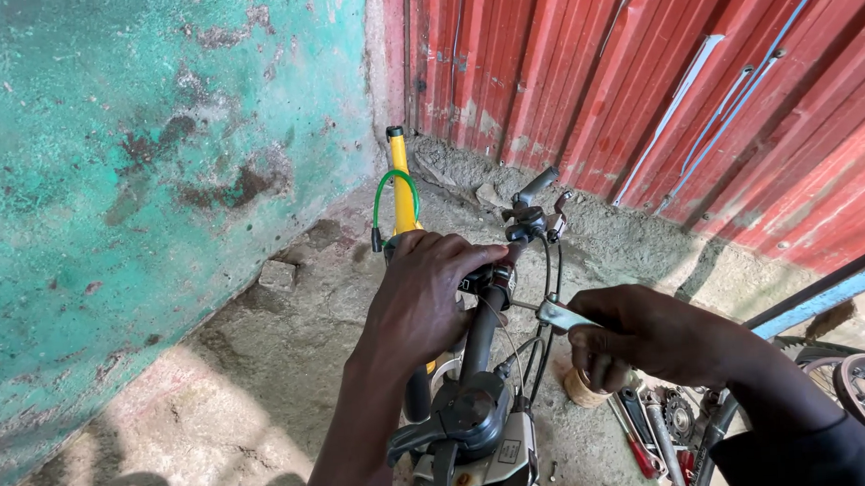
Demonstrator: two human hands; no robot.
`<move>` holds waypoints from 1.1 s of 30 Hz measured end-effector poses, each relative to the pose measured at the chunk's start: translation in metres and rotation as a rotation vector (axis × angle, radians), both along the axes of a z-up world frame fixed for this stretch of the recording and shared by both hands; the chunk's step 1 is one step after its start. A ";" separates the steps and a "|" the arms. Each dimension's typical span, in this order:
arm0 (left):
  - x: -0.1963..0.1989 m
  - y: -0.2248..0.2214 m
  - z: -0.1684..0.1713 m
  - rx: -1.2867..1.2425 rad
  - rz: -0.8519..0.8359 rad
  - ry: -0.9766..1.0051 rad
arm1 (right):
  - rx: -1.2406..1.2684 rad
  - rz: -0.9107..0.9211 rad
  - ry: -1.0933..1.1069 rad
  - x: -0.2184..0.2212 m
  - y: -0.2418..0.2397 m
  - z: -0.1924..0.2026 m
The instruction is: Adjusting and tightening the brake lever assembly on a bicycle handlebar using a wrench.
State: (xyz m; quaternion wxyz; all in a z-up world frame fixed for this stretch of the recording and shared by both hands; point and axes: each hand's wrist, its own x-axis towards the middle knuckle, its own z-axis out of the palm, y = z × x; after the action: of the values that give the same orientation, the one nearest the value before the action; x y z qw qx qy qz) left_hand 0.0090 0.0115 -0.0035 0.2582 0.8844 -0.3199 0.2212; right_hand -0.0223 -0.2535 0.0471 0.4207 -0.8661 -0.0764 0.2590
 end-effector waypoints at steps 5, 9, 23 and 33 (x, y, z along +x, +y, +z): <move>-0.008 0.001 0.009 0.011 -0.047 0.048 | 0.019 0.046 -0.071 0.000 0.000 -0.008; -0.007 0.000 0.008 -0.035 -0.100 0.021 | -0.638 -0.057 -0.415 -0.013 0.015 -0.019; 0.003 0.000 -0.007 -0.096 0.012 0.172 | 0.246 0.011 -0.013 0.004 0.002 -0.035; 0.007 -0.001 -0.012 -0.020 -0.020 0.124 | 0.197 -0.110 -0.175 0.024 -0.005 -0.060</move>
State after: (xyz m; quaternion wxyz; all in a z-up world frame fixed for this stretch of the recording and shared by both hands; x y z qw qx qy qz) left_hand 0.0160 0.0110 -0.0157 0.2883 0.8906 -0.3099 0.1666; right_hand 0.0020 -0.2587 -0.0134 0.5091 -0.8426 -0.0903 0.1504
